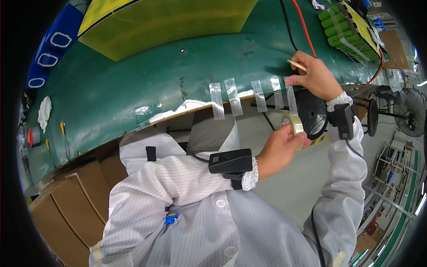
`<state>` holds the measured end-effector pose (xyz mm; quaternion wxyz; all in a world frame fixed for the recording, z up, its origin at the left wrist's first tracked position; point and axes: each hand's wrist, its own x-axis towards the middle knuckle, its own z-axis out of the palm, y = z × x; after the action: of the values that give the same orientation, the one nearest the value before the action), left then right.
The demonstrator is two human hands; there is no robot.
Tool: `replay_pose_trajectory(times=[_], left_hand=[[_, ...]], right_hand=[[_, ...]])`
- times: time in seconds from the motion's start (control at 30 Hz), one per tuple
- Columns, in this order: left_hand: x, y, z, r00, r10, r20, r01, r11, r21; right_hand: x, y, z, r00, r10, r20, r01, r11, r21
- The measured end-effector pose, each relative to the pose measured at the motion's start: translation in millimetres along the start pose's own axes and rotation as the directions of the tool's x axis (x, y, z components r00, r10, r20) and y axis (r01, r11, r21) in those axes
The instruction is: The recorder is preparing adhesive strips by cutting them and applying them to the edge of a workbench, then inspecting a large yellow battery pack.
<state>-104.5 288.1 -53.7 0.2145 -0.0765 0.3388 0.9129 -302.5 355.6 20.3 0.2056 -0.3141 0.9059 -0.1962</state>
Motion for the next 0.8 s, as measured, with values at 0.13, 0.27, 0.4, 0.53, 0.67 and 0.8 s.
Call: replay_pose_trajectory(times=[0.13, 0.27, 0.4, 0.53, 0.67, 0.8], left_hand=[[-1.0, 3.1, 2.1, 0.999, -0.038, -0.015, 0.037, 0.999, -0.037], [-2.3, 6.2, 1.5, 0.998, -0.061, -0.025, 0.06, 0.998, -0.034], [-0.9, 1.5, 0.8, 1.0, -0.02, -0.011, 0.02, 1.0, -0.002], [-3.0, 6.0, 4.5, 0.999, -0.038, -0.021, 0.037, 0.999, -0.019], [-1.8, 5.1, 2.8, 0.999, -0.04, -0.017, 0.039, 0.998, -0.039], [-2.0, 5.5, 6.5, 0.999, -0.021, -0.031, 0.021, 1.0, -0.003]], right_hand=[[3.0, 1.0, 6.1, 0.991, 0.113, -0.077, -0.113, 0.994, 0.001], [-3.0, 1.2, 3.1, 0.999, 0.039, -0.004, -0.039, 0.999, 0.007], [-1.6, 0.9, 4.7, 0.998, 0.056, -0.035, -0.056, 0.998, 0.003], [2.0, 10.2, 22.7, 0.955, 0.082, -0.284, -0.076, 0.997, 0.032], [-31.8, 0.1, 8.9, 0.975, 0.091, -0.201, -0.045, 0.974, 0.223], [-79.2, 1.7, -9.2, 0.956, -0.007, -0.293, 0.044, 0.992, 0.12]])
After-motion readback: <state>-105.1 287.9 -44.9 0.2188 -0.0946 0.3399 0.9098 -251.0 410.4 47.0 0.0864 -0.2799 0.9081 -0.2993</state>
